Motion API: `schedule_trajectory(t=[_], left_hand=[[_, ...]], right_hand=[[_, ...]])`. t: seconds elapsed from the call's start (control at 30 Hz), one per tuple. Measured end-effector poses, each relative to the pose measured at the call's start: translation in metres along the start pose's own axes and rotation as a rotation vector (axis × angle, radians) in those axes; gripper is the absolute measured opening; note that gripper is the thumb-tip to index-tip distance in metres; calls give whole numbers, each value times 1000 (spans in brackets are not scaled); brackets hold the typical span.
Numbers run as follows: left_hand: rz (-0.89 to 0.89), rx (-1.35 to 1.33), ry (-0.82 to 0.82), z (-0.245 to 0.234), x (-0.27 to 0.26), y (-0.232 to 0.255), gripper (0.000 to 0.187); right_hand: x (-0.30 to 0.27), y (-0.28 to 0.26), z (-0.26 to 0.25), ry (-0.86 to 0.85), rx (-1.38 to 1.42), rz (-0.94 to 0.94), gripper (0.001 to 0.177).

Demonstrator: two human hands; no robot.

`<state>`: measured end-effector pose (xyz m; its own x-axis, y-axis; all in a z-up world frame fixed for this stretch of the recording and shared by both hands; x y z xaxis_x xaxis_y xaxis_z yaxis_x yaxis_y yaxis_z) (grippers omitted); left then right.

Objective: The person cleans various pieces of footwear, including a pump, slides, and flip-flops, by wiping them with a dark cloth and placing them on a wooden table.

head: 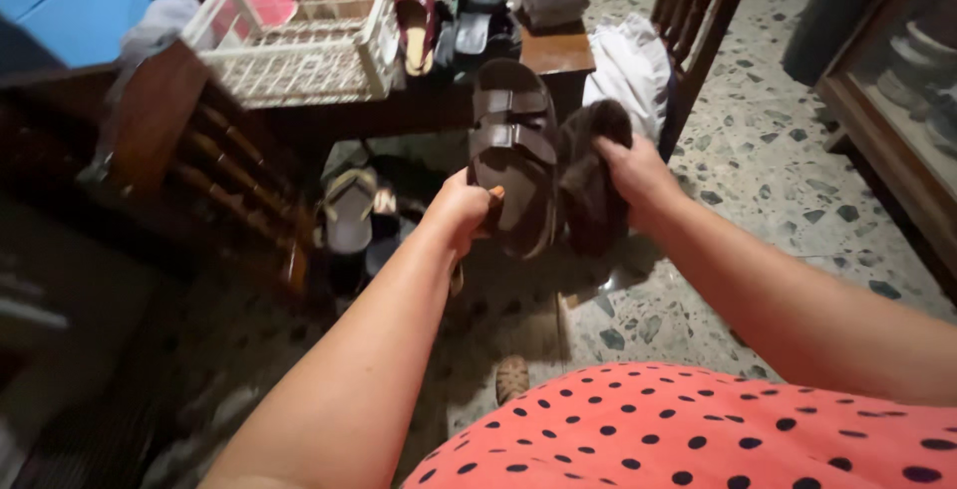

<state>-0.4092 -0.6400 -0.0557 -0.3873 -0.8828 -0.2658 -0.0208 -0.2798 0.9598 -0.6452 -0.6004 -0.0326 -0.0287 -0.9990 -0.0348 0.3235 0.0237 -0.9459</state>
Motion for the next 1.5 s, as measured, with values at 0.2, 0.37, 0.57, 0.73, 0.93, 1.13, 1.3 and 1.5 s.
schedule_trajectory(t=[0.2,0.37,0.57,0.73,0.93,1.13,1.3,1.5], left_hand=[[80,-42,29,-10,81,8,22],[97,45,112,-46,124,47,29],[106,101,147,-97,214,86,26],[215,147,228,-171,328,113,39],[163,765,309,-253,497,116,29],[120,579,419,-267,546,120,34],[172,525,437,-253,534,120,44],[167,549,445,-242,506,123,55]], right_hand=[[61,-12,25,-45,-716,-304,28],[93,-9,35,-49,-937,-481,35],[144,-16,32,-84,-449,-158,31],[164,-20,9,-1,-324,-138,27],[166,-18,-19,169,-261,-34,23],[169,-9,-33,232,-182,44,21],[174,0,-42,261,-264,48,20],[173,1,-40,314,-183,132,21]])
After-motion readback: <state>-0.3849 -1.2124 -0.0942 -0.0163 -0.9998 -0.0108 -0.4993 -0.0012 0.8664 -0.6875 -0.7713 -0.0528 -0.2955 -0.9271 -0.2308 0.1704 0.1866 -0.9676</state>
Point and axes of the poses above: each hand's wrist, its own x-axis towards the middle knuckle, its own z-axis out of the palm, y = z × x, the point moved 3 cm from there along x, towards the middle knuckle, and after that the axes turned 7 degrees about -y, right-handed, at the moved point
